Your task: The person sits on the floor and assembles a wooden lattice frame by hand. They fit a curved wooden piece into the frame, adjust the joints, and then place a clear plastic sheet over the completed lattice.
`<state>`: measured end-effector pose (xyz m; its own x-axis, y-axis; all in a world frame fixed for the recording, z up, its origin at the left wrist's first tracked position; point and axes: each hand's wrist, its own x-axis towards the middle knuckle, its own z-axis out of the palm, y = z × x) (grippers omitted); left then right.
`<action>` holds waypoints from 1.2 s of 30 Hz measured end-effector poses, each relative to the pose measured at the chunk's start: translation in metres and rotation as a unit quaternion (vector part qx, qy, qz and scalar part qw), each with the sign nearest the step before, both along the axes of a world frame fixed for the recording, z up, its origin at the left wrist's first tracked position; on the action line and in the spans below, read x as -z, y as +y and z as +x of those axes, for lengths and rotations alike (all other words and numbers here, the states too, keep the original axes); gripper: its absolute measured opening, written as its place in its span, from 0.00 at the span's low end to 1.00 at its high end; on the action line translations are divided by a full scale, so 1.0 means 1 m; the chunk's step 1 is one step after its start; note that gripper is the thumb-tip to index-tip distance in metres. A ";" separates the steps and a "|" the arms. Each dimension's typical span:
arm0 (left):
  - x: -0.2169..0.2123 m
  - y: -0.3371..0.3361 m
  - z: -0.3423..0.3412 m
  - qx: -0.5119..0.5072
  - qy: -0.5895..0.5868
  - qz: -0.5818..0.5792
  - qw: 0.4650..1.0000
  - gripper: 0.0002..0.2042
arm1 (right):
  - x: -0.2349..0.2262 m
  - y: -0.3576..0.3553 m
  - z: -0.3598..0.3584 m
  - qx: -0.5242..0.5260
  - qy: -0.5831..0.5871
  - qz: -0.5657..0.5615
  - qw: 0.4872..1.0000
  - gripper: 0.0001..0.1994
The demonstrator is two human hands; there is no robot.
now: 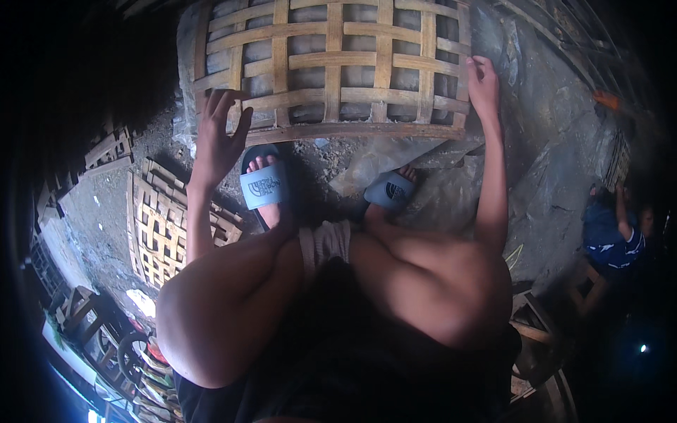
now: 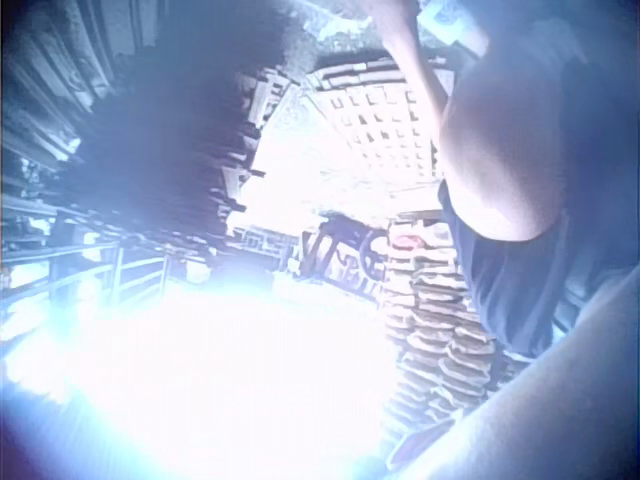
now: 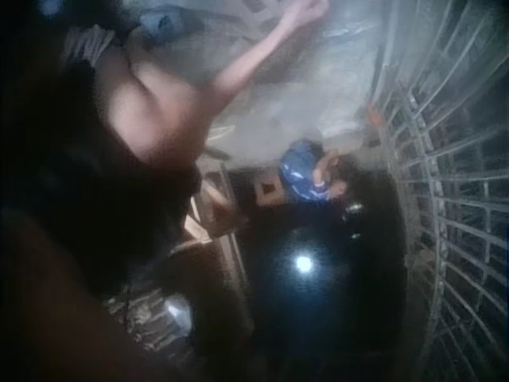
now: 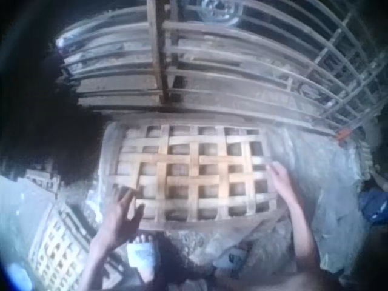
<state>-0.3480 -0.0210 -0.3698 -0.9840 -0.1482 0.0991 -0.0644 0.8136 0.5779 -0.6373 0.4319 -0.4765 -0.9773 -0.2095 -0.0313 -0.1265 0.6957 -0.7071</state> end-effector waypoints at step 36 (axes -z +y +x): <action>0.081 0.082 -0.038 0.210 0.042 0.092 0.972 0.18 | -0.057 -0.166 0.199 -0.172 0.017 0.110 0.979 0.04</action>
<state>-0.3856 0.0611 -0.4508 -0.9512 0.2418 0.1918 0.3049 0.6399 0.7054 -0.4383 0.2656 -0.4194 -0.8511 -0.5185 -0.0824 -0.4008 0.7431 -0.5358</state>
